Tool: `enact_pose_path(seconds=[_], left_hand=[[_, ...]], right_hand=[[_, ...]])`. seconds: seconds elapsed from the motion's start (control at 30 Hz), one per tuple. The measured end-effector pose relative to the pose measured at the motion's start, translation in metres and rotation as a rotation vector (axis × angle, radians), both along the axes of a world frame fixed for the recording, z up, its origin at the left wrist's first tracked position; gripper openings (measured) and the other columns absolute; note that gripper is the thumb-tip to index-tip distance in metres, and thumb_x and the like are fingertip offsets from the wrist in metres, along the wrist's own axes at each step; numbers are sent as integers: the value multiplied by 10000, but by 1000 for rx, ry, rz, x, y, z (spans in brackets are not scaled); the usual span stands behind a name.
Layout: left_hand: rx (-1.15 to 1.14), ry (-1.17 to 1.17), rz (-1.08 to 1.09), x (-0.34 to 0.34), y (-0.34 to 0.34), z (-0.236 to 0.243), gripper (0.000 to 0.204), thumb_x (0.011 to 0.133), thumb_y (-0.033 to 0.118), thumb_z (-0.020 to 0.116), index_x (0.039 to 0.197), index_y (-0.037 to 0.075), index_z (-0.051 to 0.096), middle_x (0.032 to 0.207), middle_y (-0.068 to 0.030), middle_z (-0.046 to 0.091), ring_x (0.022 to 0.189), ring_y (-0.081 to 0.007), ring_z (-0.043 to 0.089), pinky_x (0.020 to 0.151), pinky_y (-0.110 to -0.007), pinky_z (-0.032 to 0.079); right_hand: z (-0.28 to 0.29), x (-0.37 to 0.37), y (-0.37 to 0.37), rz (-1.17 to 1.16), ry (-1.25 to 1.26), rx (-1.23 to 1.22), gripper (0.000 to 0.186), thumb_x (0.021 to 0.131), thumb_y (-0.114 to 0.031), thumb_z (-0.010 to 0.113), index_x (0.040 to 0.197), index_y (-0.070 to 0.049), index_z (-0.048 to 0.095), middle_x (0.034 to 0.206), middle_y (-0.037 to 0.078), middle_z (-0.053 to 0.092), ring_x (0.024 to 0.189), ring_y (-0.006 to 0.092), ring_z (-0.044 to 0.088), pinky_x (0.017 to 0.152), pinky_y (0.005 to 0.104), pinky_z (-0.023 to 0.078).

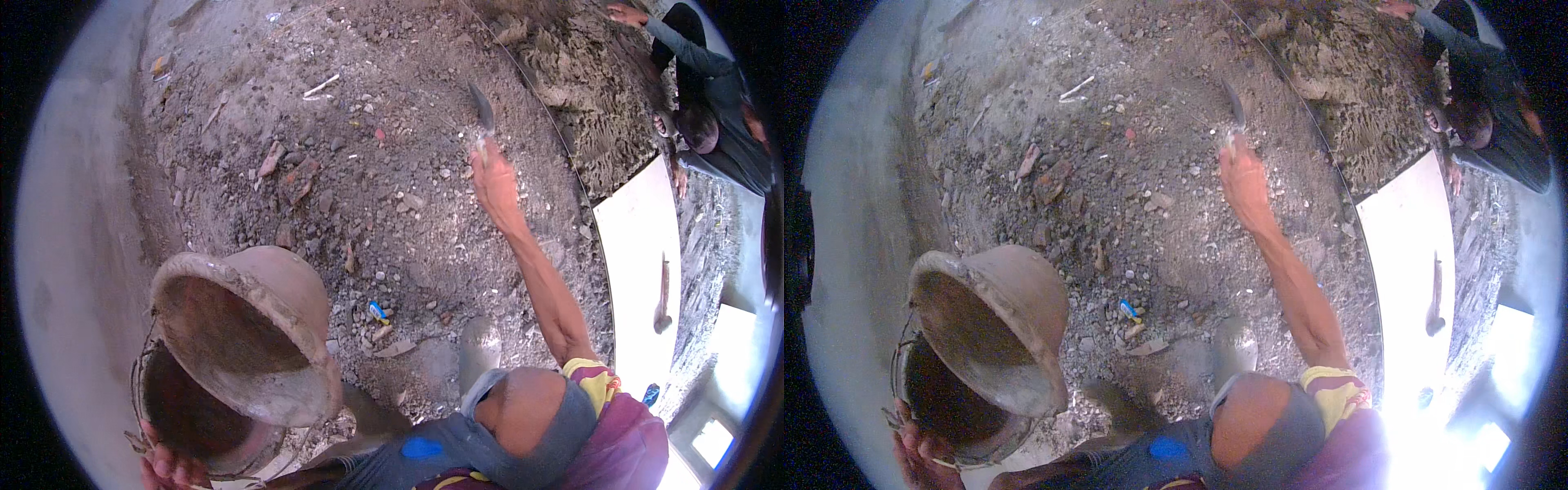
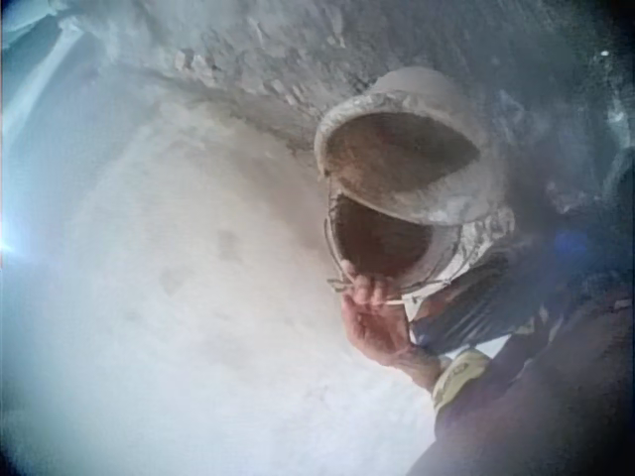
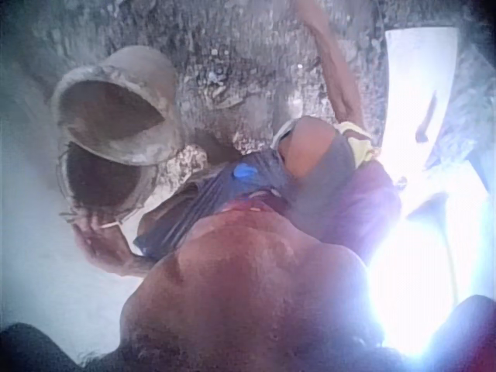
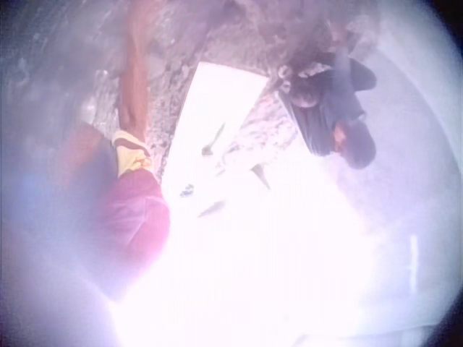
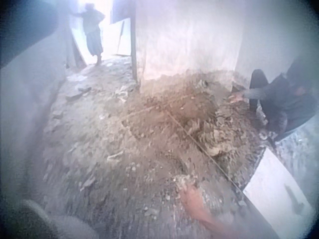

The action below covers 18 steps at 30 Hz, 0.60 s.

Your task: The person carries and positions a ceramic tile against a wall niche and later applies mortar to the floor area using a trowel and buckets.

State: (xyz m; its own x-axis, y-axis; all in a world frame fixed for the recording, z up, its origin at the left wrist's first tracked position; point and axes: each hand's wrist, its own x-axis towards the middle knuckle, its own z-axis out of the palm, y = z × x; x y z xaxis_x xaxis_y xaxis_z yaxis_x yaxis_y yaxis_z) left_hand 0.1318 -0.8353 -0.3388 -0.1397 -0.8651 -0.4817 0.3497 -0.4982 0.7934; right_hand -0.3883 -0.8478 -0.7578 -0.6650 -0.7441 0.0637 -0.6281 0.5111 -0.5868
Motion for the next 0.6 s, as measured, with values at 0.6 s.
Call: enact_pose_path(seconds=[0.6], left_hand=[[-72,185,-32,25,21,8,649,1107,246,347,1571,-119,78,1386,-278,555,1201,-344,593,1128,-505,386]], right_hand=[[27,248,89,380,-871,93,489,1081,-342,457,1427,-2,393,1281,322,555,1004,456,657,931,490,495]])
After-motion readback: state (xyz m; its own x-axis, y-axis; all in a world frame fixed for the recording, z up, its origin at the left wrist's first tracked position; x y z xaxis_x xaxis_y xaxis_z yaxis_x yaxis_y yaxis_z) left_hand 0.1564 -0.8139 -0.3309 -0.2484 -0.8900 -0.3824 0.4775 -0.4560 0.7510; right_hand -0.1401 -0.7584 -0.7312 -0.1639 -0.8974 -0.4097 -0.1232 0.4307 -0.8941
